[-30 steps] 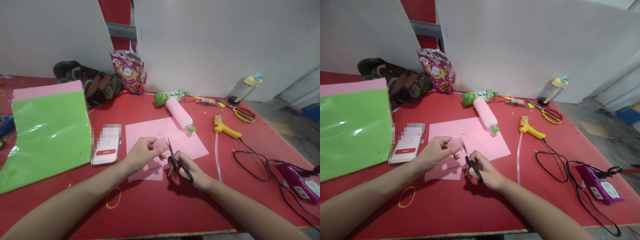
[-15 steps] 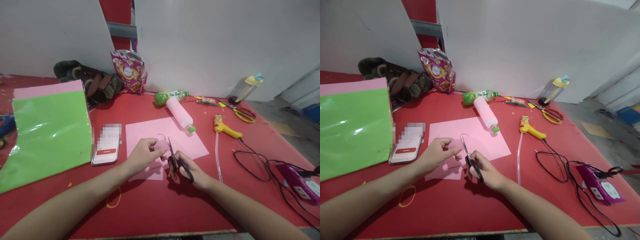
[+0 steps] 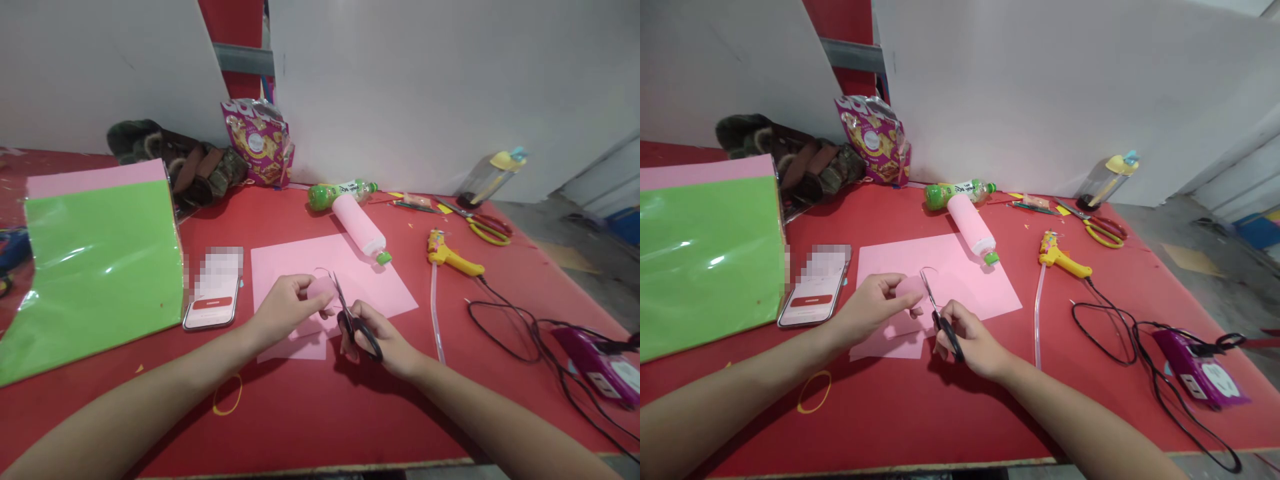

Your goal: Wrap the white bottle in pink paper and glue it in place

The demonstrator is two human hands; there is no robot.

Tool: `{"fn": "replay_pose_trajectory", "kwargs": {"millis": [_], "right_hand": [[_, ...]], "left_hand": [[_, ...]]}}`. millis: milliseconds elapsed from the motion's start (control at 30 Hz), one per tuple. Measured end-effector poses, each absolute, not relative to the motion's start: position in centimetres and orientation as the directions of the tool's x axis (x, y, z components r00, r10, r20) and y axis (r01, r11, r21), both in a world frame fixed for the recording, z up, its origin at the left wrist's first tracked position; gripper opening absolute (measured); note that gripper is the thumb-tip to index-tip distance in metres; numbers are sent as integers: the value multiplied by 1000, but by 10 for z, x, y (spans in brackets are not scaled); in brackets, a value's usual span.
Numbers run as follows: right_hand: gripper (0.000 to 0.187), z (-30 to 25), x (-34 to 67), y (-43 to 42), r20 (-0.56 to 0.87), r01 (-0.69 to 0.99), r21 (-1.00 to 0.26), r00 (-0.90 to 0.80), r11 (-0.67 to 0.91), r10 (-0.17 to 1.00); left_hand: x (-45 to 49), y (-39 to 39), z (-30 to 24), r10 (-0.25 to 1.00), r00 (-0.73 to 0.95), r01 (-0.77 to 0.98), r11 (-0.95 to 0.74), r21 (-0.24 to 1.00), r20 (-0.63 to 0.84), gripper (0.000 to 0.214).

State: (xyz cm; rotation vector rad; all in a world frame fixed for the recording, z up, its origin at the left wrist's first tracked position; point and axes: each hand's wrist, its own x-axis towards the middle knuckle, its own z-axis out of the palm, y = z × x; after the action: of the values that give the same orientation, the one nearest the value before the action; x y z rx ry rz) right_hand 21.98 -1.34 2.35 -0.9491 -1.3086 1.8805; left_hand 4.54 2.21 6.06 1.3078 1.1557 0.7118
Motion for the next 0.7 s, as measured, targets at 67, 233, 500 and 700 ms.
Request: {"fn": "replay_pose_trajectory", "kwargs": {"millis": [67,233,500,700], "right_hand": [[44,24,220,-13,-201,-105,-950,-518,-295,831],[44,25,220,-13,-221,-98,-946,-504,-309,835],[43,24,220,-13,-203,-113,-950,-486,-291,850],[43,24,219,-13,-208,-104,-952,-470,-288,858]], "left_hand": [[45,22,61,918,318,202,178,963,-237,12],[44,23,60,924,313,227,152,962,-220,12],[43,25,58,936,294,245,122,962,-194,11],[42,25,58,938,292,256,111,960,-186,11]]}}
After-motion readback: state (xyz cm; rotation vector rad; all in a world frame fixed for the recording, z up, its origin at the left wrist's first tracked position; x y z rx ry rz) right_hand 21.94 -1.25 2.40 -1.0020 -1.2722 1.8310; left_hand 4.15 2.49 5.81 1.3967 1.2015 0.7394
